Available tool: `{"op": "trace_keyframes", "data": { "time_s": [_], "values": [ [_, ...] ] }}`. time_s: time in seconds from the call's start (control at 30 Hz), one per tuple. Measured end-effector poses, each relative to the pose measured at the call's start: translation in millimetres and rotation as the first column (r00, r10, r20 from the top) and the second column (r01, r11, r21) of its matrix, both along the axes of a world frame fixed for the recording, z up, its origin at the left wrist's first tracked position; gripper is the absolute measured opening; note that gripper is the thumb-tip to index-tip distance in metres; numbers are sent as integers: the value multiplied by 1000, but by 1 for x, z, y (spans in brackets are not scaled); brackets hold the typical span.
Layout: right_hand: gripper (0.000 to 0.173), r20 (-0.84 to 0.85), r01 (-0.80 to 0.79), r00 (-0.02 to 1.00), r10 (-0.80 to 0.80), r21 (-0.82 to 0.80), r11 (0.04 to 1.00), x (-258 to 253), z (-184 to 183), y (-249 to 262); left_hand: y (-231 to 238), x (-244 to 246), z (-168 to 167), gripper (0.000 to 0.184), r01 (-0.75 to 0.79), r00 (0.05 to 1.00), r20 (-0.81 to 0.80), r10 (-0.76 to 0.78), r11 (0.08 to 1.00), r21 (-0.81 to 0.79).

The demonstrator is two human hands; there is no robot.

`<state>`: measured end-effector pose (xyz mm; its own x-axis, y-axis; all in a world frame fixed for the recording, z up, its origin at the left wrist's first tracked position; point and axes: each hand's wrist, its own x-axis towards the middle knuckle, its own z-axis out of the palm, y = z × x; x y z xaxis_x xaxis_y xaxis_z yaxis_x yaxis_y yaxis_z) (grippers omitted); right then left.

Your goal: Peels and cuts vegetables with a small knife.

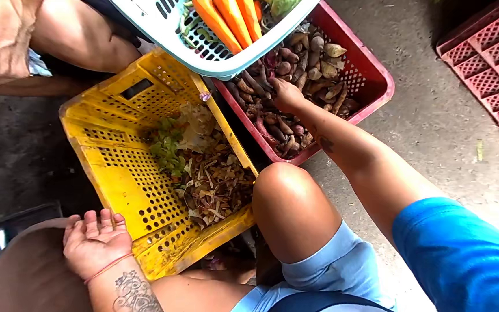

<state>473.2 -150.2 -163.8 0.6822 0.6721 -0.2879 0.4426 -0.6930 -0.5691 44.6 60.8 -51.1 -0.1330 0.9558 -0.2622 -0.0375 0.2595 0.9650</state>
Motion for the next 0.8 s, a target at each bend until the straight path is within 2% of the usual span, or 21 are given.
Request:
{"op": "trace_keyframes", "data": {
  "time_s": [0.13, 0.23, 0.4, 0.5, 0.57, 0.63, 0.7, 0.73, 0.8],
  "values": [
    [69, -40, 99, 994, -99, 1, 995, 3, 2, 18, -2, 3, 1, 30, 3, 1000, 7, -3, 1000, -2],
    [62, -44, 109, 993, -110, -6, 994, 3, 1, 24, -4, 5, 2, 31, 8, 1000, -1, -8, 1000, -17],
    [47, -10, -39, 999, 39, -77, 996, 2, -8, 14, -2, 5, 0, 31, 28, 1000, -11, -28, 999, -19],
    [44, -17, -201, 980, 200, -120, 972, 4, -5, -3, -3, 4, 1, 29, 32, 999, -7, -32, 999, -20],
    [41, -45, -334, 942, 331, -154, 930, 5, 7, -13, -5, 4, 2, 29, 53, 999, -5, -53, 998, -25],
    [35, -147, -434, 901, 409, -261, 862, 1, 39, -15, -6, 6, 2, 28, 64, 998, 5, -63, 998, -28],
    [28, -265, -451, 890, 371, -396, 800, -4, 75, -12, -6, 7, 1, 28, 68, 998, 13, -68, 997, -27],
    [30, -286, -437, 896, 340, -425, 793, -3, 84, -10, -6, 7, 1, 28, 71, 997, 12, -71, 997, -25],
    [31, -182, -361, 932, 313, -391, 847, 7, 83, -6, -6, 7, 2, 28, 73, 997, 14, -73, 997, -28]
  ]
}}
